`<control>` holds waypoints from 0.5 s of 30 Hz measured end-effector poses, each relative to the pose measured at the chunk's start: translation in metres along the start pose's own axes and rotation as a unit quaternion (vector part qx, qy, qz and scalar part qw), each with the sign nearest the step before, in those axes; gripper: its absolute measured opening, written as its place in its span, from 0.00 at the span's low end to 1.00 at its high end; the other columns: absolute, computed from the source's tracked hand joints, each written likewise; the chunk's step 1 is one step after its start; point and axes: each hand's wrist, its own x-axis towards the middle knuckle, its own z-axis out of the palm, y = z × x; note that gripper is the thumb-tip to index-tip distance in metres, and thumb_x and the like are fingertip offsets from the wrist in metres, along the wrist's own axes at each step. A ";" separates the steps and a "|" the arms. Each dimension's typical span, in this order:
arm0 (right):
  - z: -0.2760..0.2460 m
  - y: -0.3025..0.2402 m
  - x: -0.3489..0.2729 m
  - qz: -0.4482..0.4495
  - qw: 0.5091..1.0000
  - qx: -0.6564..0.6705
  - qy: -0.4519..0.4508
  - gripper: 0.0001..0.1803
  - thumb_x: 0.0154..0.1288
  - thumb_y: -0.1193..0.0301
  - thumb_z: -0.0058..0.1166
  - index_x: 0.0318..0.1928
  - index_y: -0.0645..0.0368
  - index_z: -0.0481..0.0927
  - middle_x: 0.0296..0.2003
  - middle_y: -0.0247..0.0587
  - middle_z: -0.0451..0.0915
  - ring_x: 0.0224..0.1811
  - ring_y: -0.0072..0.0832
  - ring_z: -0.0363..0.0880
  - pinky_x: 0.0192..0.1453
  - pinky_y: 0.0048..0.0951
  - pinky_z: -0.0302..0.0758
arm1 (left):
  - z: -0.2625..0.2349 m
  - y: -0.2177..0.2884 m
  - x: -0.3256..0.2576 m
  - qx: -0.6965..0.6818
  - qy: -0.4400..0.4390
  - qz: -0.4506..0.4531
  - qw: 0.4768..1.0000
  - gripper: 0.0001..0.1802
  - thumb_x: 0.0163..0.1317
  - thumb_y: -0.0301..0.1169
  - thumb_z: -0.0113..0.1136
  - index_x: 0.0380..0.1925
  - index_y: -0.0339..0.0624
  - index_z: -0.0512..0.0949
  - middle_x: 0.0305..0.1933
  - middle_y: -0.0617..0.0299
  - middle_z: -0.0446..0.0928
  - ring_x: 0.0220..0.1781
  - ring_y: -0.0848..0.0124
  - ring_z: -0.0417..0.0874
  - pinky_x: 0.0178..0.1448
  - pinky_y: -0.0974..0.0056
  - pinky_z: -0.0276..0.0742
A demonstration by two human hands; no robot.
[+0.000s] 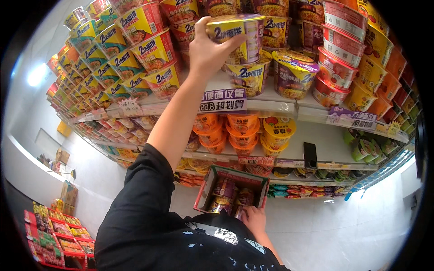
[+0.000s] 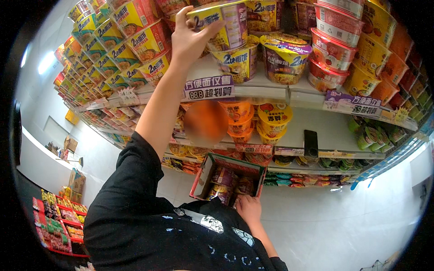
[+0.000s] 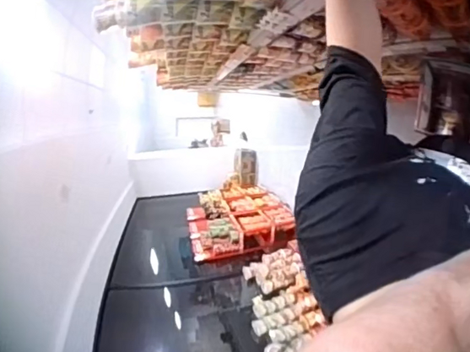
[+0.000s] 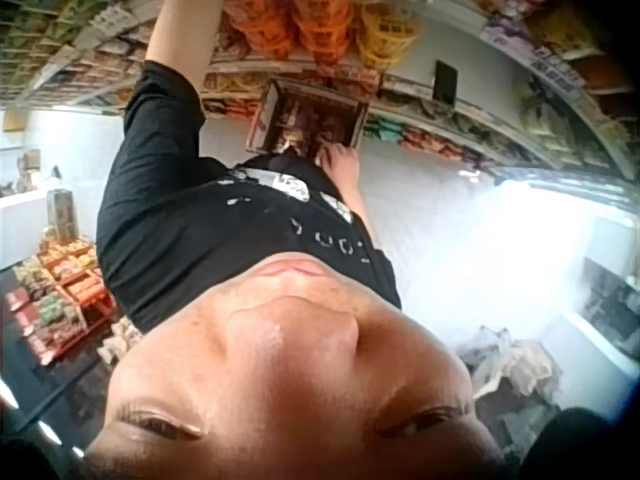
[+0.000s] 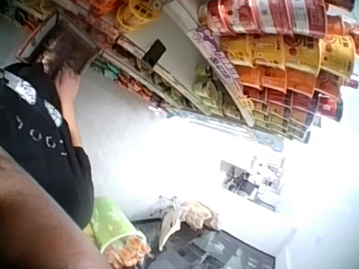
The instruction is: The person restocks instant noodle cups on a store shelf. They repeatedly pick up noodle cups from a red cardboard box and place them onto the shelf, arranging them in neat rows. The person handles the cups one at a time, filling gaps in the display.
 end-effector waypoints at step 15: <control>-0.001 0.000 0.000 0.009 1.000 0.008 0.013 0.08 0.59 0.69 0.63 0.39 0.55 0.86 0.35 0.37 0.85 0.37 0.39 0.83 0.45 0.39 0.75 | 0.040 -0.039 -0.054 -0.061 -0.155 -0.135 0.977 0.85 0.39 0.61 0.83 0.76 0.25 0.31 0.72 0.37 0.66 0.73 0.51 0.70 0.76 0.57 0.66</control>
